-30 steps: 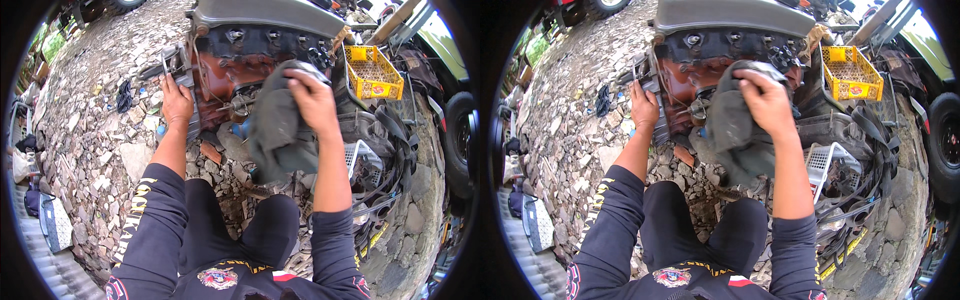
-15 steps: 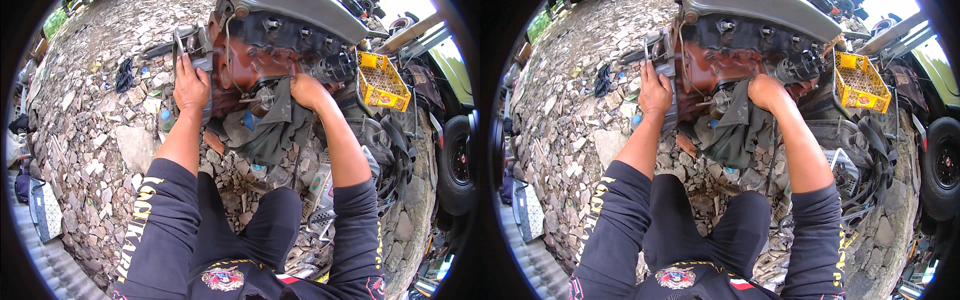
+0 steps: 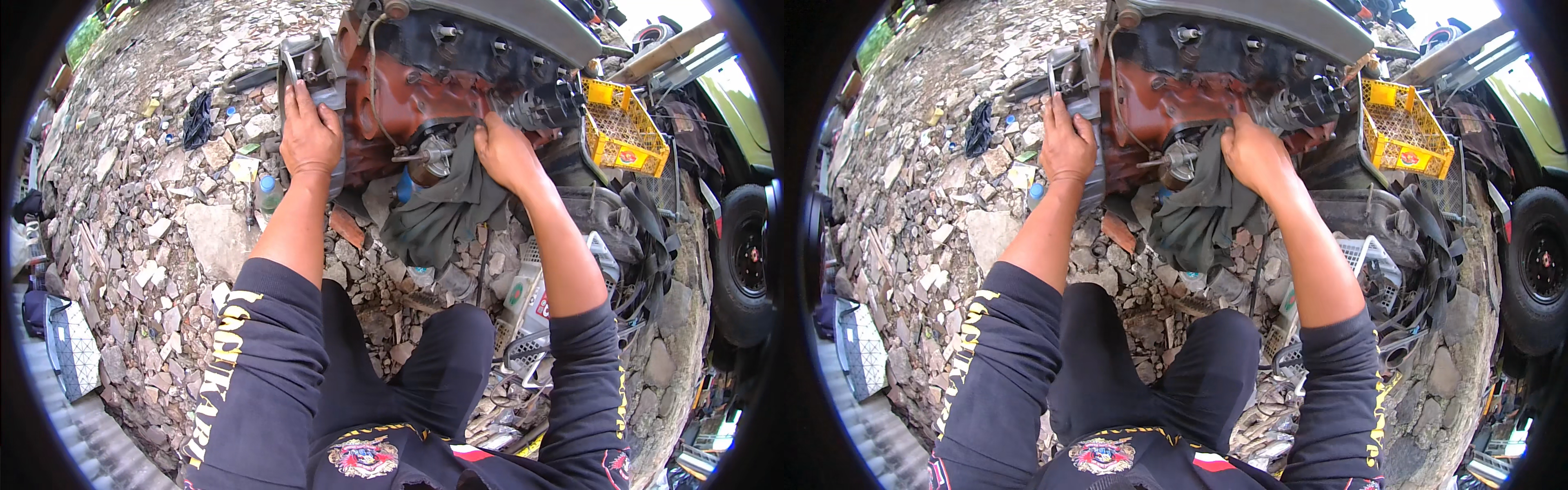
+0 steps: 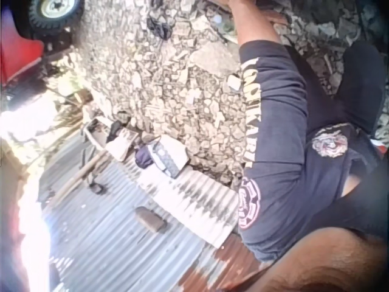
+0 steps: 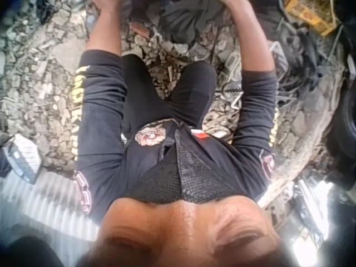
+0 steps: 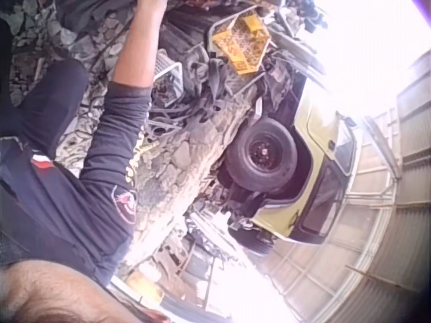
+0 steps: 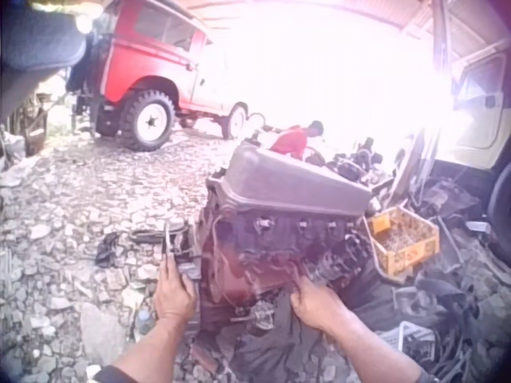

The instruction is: The person cleans and works on an engine component, first pouring liquid from a bottle onto it and then using a brush to scrub the surface. They follow this by wiping the area with a cloth and working on parts of the assembly by hand.

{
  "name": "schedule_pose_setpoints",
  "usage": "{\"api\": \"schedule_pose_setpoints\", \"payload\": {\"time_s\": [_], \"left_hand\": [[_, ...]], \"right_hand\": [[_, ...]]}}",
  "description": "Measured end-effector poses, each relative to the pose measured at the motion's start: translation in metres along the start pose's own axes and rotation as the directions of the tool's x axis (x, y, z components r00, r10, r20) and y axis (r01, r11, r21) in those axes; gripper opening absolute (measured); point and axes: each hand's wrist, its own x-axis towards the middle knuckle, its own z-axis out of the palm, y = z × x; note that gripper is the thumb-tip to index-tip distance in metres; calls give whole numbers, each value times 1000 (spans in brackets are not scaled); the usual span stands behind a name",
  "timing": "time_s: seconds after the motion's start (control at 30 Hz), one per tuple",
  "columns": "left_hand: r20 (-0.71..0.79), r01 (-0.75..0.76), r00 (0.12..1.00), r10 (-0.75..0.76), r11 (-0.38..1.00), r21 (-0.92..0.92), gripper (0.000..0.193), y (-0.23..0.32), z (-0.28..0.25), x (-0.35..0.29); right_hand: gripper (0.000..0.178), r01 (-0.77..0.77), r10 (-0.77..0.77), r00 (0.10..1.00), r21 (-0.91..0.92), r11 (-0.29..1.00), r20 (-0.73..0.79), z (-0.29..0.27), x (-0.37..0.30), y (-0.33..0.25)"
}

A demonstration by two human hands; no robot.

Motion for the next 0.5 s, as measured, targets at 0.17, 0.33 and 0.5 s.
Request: {"api": "schedule_pose_setpoints", "payload": {"time_s": [0.17,0.33,0.5], "left_hand": [[20,19,1000,-19,1000,5,55,-5,-3,4],[80,57,995,-56,998,-9,54,0,-3,2],[31,23,999,-23,1000,3,55,-1,-2,1]], "right_hand": [[37,-120,189,947,257,959,-261,15,0,-2],[32,-24,422,783,657,753,-456,21,-57,45],[29,117,233,880,664,739,-415,-15,-97,96]]}}
